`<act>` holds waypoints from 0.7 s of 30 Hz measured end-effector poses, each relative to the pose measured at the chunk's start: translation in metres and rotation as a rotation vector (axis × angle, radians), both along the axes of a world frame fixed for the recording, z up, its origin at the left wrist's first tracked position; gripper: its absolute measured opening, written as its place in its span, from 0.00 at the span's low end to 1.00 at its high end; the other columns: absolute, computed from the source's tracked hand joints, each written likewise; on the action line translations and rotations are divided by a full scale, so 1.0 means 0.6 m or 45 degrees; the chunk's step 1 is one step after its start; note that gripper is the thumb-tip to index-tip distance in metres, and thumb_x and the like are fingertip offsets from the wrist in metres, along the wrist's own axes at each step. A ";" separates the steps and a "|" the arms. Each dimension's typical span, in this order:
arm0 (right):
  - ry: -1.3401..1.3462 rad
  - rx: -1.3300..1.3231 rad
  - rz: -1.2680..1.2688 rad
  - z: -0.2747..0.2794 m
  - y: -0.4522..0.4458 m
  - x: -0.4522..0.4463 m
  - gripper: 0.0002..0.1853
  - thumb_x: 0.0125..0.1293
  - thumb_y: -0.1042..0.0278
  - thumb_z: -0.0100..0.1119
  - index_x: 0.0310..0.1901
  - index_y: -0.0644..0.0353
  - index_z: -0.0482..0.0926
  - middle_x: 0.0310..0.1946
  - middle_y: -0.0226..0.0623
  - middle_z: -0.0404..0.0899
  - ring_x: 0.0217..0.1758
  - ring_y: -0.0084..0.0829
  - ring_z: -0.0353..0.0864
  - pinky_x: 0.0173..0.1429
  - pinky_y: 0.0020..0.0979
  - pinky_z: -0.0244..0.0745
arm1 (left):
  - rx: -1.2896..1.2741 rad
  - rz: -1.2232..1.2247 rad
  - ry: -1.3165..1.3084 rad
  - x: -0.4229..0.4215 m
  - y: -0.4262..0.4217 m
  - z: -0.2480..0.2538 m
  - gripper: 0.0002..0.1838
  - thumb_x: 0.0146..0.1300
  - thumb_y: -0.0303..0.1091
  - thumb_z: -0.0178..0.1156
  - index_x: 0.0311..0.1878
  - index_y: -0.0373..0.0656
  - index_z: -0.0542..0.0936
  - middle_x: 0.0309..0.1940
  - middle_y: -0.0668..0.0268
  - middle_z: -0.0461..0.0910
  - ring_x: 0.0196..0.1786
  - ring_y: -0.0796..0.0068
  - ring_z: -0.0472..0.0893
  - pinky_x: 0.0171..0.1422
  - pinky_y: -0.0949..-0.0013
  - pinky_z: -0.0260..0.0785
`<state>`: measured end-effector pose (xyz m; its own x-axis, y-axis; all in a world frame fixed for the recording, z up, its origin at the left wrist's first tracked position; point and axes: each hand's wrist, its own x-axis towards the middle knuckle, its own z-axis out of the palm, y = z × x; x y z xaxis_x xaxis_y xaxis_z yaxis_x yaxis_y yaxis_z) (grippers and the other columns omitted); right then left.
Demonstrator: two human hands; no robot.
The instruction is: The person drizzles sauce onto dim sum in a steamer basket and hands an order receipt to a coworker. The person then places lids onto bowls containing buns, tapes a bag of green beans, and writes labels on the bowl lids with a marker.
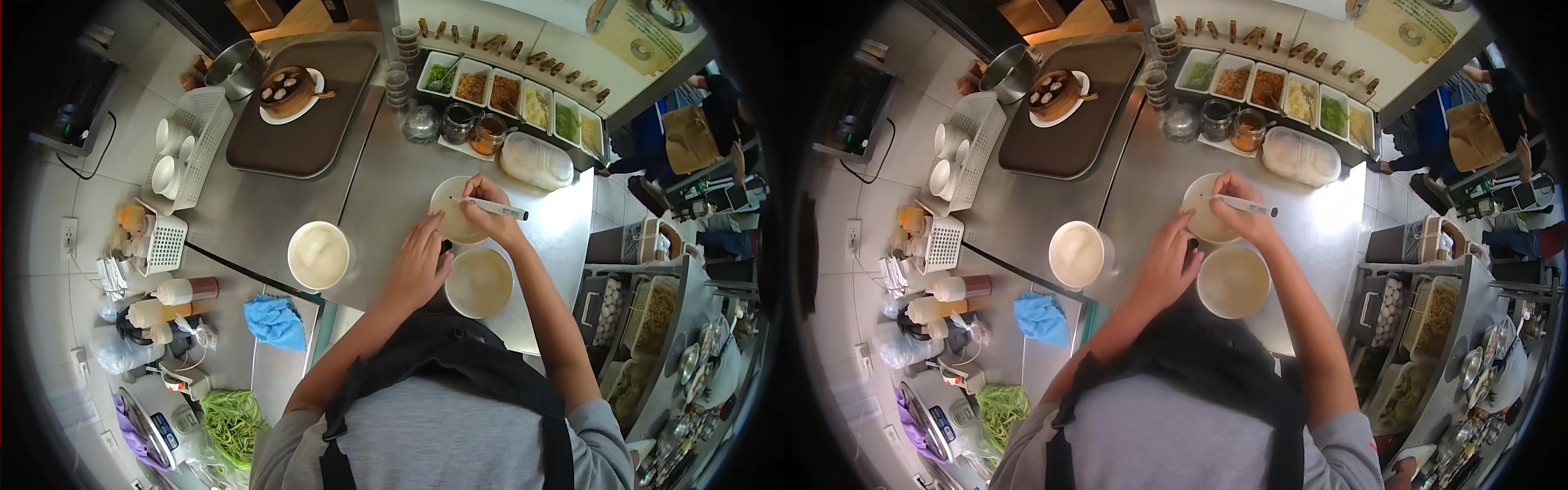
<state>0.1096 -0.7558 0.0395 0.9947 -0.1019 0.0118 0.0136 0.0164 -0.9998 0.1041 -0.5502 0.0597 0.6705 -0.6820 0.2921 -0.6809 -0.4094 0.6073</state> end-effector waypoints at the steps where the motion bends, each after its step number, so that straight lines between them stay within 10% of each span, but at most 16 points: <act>1: 0.025 -0.026 0.002 0.004 0.001 0.000 0.07 0.56 0.75 0.59 0.36 0.59 0.73 0.31 0.26 0.74 0.35 0.14 0.71 0.40 0.19 0.68 | 0.002 0.009 -0.019 0.003 -0.004 0.004 0.14 0.60 0.33 0.59 0.43 0.36 0.69 0.65 0.50 0.64 0.69 0.48 0.62 0.71 0.51 0.56; 16: 0.148 -0.441 -0.151 0.001 0.013 0.022 0.08 0.61 0.67 0.61 0.35 0.60 0.74 0.24 0.29 0.77 0.27 0.16 0.73 0.35 0.22 0.70 | 0.181 0.035 -0.018 0.010 -0.010 -0.016 0.19 0.57 0.36 0.63 0.45 0.33 0.71 0.69 0.51 0.59 0.72 0.54 0.59 0.73 0.53 0.55; 21: 0.035 -0.088 -0.102 -0.012 0.005 0.023 0.10 0.59 0.75 0.63 0.36 0.60 0.69 0.26 0.29 0.75 0.29 0.15 0.73 0.32 0.19 0.69 | 0.138 0.000 0.007 0.018 -0.007 -0.010 0.15 0.58 0.35 0.62 0.42 0.35 0.71 0.67 0.50 0.62 0.71 0.51 0.61 0.71 0.53 0.57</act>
<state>0.1232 -0.7530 0.0326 0.9835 -0.1807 -0.0057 -0.0155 -0.0528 -0.9985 0.1151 -0.5543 0.0534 0.6720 -0.7093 0.2127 -0.6775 -0.4730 0.5632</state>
